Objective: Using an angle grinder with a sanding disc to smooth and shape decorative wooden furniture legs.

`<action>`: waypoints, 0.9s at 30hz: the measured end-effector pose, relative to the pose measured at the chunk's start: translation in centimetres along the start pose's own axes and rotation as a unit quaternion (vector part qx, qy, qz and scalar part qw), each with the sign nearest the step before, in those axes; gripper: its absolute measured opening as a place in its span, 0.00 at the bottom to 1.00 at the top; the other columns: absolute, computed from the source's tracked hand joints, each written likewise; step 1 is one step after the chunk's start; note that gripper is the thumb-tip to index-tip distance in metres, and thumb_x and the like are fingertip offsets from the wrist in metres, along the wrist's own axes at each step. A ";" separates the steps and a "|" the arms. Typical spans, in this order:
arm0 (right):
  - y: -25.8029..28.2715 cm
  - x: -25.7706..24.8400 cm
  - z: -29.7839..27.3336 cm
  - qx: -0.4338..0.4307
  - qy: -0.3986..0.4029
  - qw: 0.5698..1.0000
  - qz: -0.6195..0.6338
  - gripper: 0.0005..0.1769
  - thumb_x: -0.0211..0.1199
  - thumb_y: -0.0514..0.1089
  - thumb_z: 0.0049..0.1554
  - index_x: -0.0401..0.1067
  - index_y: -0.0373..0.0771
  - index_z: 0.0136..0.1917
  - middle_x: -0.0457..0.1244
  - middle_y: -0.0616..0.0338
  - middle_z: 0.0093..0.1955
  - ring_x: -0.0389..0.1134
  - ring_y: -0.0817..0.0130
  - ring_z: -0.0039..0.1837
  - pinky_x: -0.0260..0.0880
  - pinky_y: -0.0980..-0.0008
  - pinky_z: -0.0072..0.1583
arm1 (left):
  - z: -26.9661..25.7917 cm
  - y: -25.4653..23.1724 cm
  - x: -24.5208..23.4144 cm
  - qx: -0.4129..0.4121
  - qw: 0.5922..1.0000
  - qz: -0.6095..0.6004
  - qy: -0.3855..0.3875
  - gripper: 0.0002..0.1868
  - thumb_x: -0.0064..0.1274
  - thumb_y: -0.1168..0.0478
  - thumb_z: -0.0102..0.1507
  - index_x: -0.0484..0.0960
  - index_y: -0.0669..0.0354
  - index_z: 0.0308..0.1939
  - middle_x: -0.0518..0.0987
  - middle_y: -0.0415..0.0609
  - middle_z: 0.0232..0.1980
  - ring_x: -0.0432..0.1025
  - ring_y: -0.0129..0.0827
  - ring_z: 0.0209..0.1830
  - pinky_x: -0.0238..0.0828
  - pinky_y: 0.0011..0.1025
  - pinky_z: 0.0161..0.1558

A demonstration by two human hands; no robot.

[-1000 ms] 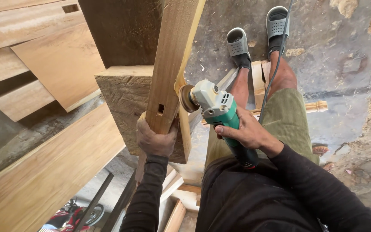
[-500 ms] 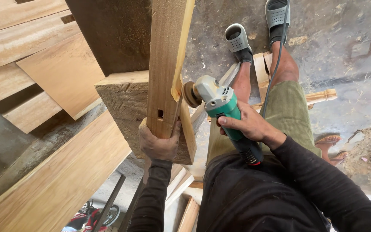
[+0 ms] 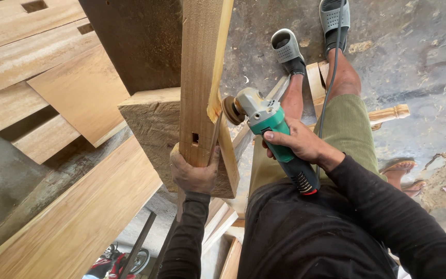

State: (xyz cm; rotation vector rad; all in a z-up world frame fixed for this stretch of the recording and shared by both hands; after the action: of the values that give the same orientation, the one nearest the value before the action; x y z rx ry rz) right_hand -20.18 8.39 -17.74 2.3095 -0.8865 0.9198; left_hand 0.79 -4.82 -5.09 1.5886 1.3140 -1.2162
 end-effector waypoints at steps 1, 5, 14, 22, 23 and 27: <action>-0.1 0.1 -0.1 0.000 0.000 1.000 0.000 0.25 0.66 0.55 0.56 0.69 0.35 0.57 0.67 0.58 0.43 0.72 0.69 0.42 0.74 0.68 0.44 | 0.0 -0.1 -0.1 0.000 1.000 0.000 0.001 0.47 0.70 0.34 0.53 0.68 0.63 0.59 0.74 0.56 0.50 0.77 0.48 0.48 0.77 0.47 0.48; 0.1 0.9 -0.7 -0.004 0.015 1.000 0.019 0.25 0.66 0.55 0.57 0.68 0.34 0.57 0.66 0.58 0.43 0.72 0.69 0.42 0.73 0.68 0.45 | 0.0 0.3 0.2 -0.011 1.000 0.000 0.012 0.46 0.69 0.34 0.53 0.67 0.64 0.58 0.74 0.57 0.50 0.76 0.48 0.48 0.76 0.47 0.47; 1.0 1.0 -1.1 -0.017 0.021 0.999 -0.030 0.27 0.67 0.55 0.55 0.67 0.35 0.58 0.66 0.60 0.44 0.72 0.70 0.42 0.74 0.68 0.45 | -0.1 0.5 0.2 -0.014 1.000 -0.012 0.016 0.45 0.69 0.35 0.53 0.67 0.62 0.58 0.74 0.55 0.49 0.77 0.47 0.48 0.76 0.46 0.48; 0.9 -0.4 -0.3 0.004 -0.007 1.000 -0.019 0.27 0.66 0.57 0.56 0.69 0.33 0.56 0.67 0.57 0.43 0.72 0.68 0.42 0.74 0.67 0.45 | 0.2 -0.3 -0.2 -0.005 1.000 -0.011 0.005 0.46 0.69 0.34 0.54 0.67 0.63 0.60 0.73 0.56 0.50 0.76 0.48 0.49 0.76 0.46 0.47; 1.0 -0.3 -0.4 0.007 -0.006 1.000 -0.017 0.26 0.66 0.57 0.56 0.69 0.34 0.56 0.67 0.58 0.42 0.73 0.68 0.42 0.74 0.67 0.45 | 0.3 -0.4 -0.2 -0.003 1.000 -0.010 0.004 0.46 0.68 0.34 0.54 0.67 0.63 0.60 0.74 0.56 0.50 0.76 0.48 0.49 0.76 0.46 0.47; 1.3 0.4 -0.8 -0.004 0.017 0.999 -0.030 0.26 0.66 0.57 0.56 0.69 0.34 0.55 0.67 0.59 0.42 0.73 0.69 0.42 0.74 0.68 0.45 | 0.1 0.1 0.0 -0.002 1.000 0.002 0.008 0.46 0.69 0.33 0.53 0.67 0.64 0.58 0.73 0.56 0.49 0.77 0.47 0.48 0.76 0.46 0.47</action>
State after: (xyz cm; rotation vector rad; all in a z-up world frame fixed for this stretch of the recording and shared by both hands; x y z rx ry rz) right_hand -21.23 7.93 -16.65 2.2943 -0.8019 0.9249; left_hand 0.86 -4.93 -5.10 1.6000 1.3222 -1.2012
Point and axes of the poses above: each hand's wrist, its own z-axis towards the middle knuckle, its own x-axis out of the palm, y = z × x, the point moved 7 cm from there along z, towards the middle knuckle
